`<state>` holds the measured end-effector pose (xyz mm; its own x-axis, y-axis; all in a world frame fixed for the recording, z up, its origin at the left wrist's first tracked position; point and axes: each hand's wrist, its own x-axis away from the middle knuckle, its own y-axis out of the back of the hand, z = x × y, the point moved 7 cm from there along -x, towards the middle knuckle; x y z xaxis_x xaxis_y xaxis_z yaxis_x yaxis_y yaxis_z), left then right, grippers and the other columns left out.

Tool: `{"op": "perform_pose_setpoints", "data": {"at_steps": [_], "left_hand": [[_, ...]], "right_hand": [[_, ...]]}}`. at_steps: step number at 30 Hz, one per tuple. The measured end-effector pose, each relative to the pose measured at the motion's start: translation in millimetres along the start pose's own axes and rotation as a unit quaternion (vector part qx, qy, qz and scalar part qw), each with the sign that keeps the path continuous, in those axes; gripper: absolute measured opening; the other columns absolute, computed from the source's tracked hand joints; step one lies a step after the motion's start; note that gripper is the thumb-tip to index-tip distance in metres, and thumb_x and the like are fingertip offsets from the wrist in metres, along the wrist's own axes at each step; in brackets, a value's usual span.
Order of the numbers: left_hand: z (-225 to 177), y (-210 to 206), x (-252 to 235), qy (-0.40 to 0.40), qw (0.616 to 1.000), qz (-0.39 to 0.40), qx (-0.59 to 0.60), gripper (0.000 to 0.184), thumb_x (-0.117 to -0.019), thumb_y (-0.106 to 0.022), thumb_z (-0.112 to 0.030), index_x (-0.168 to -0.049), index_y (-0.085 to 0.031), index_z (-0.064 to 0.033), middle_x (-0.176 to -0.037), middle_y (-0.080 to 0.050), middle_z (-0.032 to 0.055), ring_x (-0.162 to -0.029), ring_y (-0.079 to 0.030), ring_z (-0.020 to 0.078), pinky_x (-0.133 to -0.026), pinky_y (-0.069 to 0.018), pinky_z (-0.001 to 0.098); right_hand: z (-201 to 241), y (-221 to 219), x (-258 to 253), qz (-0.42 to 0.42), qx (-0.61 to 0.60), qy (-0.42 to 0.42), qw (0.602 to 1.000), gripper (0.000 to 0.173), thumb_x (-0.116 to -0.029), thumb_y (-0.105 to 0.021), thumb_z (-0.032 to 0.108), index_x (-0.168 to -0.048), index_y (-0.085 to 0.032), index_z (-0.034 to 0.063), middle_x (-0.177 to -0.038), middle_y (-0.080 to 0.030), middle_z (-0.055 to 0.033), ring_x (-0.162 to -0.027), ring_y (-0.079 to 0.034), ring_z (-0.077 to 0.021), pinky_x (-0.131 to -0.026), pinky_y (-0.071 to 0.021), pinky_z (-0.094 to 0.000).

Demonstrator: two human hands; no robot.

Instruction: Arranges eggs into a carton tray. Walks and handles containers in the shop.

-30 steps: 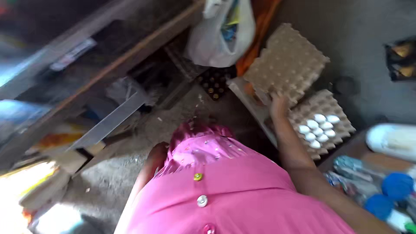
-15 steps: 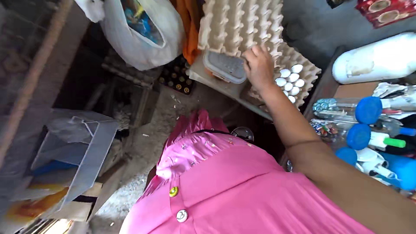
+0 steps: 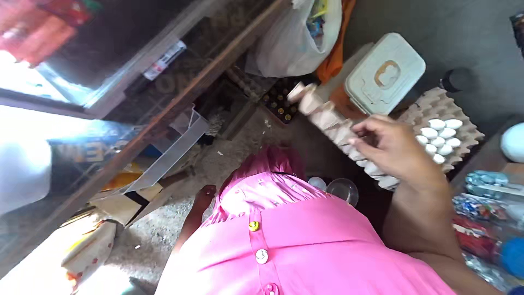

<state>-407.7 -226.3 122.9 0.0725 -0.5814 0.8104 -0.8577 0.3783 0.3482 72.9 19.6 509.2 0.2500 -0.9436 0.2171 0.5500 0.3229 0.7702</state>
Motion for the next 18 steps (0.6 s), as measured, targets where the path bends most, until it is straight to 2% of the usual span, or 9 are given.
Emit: {"op": "perform_pose_setpoints", "data": {"at_steps": [2, 6, 9, 12, 13, 14, 15, 17, 18], "left_hand": [[41.0, 14.5, 20.7, 0.087, 0.996, -0.008, -0.020, 0.040, -0.1071, -0.052, -0.025, -0.136, -0.059, 0.0015, -0.129, -0.065, 0.0254, -0.117, -0.066, 0.0385, -0.105, -0.0488, 0.0562], [116.4, 26.4, 68.7, 0.141, 0.987, -0.007, -0.080, 0.040, -0.1068, -0.051, -0.027, -0.132, -0.064, 0.0007, -0.128, -0.066, 0.0260, -0.122, -0.063, 0.0419, -0.107, -0.0455, 0.0618], [157.1, 13.8, 86.9, 0.176, 0.984, -0.028, -0.025, 0.039, -0.1061, -0.053, -0.028, -0.131, -0.064, -0.0010, -0.126, -0.067, 0.0236, -0.120, -0.064, 0.0391, -0.106, -0.0473, 0.0605], [164.8, -14.3, 95.9, 0.219, 0.971, -0.044, 0.088, 0.038, -0.1050, -0.057, -0.025, -0.133, -0.062, 0.0003, -0.125, -0.067, 0.0250, -0.116, -0.066, 0.0388, -0.103, -0.0501, 0.0578], [149.2, -21.7, 102.1, 0.227, 0.965, -0.049, 0.118, 0.038, -0.1046, -0.057, -0.023, -0.134, -0.061, 0.0011, -0.127, -0.067, 0.0250, -0.118, -0.065, 0.0387, -0.104, -0.0502, 0.0566], [116.8, -23.1, 113.0, 0.236, 0.960, -0.047, 0.145, 0.038, -0.1053, -0.057, -0.020, -0.136, -0.059, 0.0015, -0.131, -0.065, 0.0243, -0.122, -0.063, 0.0378, -0.107, -0.0486, 0.0539], [70.9, -19.4, 129.7, 0.230, 0.956, -0.046, 0.175, 0.039, -0.1070, -0.054, -0.016, -0.140, -0.055, 0.0043, -0.137, -0.061, 0.0260, -0.129, -0.058, 0.0387, -0.112, -0.0428, 0.0511], [-12.4, -11.1, 160.9, 0.116, 0.972, -0.126, 0.161, 0.038, -0.1087, -0.048, -0.012, -0.136, -0.053, 0.0142, -0.133, -0.060, 0.0326, -0.126, -0.059, 0.0393, -0.110, -0.0439, 0.0392], [-50.6, -7.2, 175.2, 0.010, 0.967, -0.221, 0.123, 0.039, -0.1092, -0.045, -0.012, -0.125, -0.055, 0.0226, -0.120, -0.061, 0.0394, -0.115, -0.062, 0.0422, -0.104, -0.0466, 0.0316]], "right_hand": [[13.8, -50.9, -21.6, 0.051, -0.031, 0.016, 0.998, 0.014, -0.0904, -0.072, 0.006, -0.103, -0.072, 0.0002, -0.101, -0.067, -0.0148, -0.089, -0.066, -0.0265, -0.080, -0.0560, -0.0505], [45.1, -149.9, -68.9, 0.125, -0.042, 0.024, 0.991, 0.015, -0.0926, -0.071, 0.009, -0.105, -0.072, 0.0006, -0.108, -0.068, -0.0175, -0.098, -0.067, -0.0322, -0.087, -0.0546, -0.0569], [64.6, -205.8, -114.5, 0.125, 0.007, 0.049, 0.991, 0.020, -0.0939, -0.070, 0.015, -0.110, -0.072, 0.0021, -0.114, -0.068, -0.0184, -0.105, -0.067, -0.0350, -0.091, -0.0540, -0.0568], [80.6, -246.2, -170.4, 0.125, 0.059, 0.068, 0.988, 0.026, -0.0996, -0.063, 0.014, -0.121, -0.070, 0.0017, -0.127, -0.065, -0.0215, -0.118, -0.064, -0.0392, -0.098, -0.0519, -0.0574], [84.7, -257.0, -190.0, 0.125, 0.078, 0.069, 0.987, 0.029, -0.1018, -0.059, 0.014, -0.127, -0.068, 0.0030, -0.133, -0.063, -0.0221, -0.121, -0.063, -0.0404, -0.099, -0.0517, -0.0579], [89.3, -265.8, -211.5, 0.119, 0.091, 0.067, 0.986, 0.032, -0.1029, -0.057, 0.015, -0.133, -0.066, 0.0052, -0.136, -0.062, -0.0217, -0.122, -0.063, -0.0407, -0.099, -0.0518, -0.0581], [94.3, -274.2, -232.7, 0.109, 0.101, 0.068, 0.987, 0.034, -0.1041, -0.056, 0.017, -0.135, -0.064, 0.0054, -0.135, -0.063, -0.0223, -0.121, -0.064, -0.0413, -0.100, -0.0516, -0.0583], [102.2, -296.4, -267.0, 0.135, 0.125, 0.059, 0.981, 0.041, -0.1082, -0.051, 0.024, -0.141, -0.058, -0.0006, -0.141, -0.059, -0.0257, -0.132, -0.056, -0.0427, -0.110, -0.0432, -0.0561], [102.8, -313.9, -281.9, 0.168, 0.126, 0.055, 0.976, 0.046, -0.1083, -0.051, 0.026, -0.144, -0.054, -0.0035, -0.147, -0.053, -0.0270, -0.140, -0.048, -0.0429, -0.116, -0.0368, -0.0563]]}}
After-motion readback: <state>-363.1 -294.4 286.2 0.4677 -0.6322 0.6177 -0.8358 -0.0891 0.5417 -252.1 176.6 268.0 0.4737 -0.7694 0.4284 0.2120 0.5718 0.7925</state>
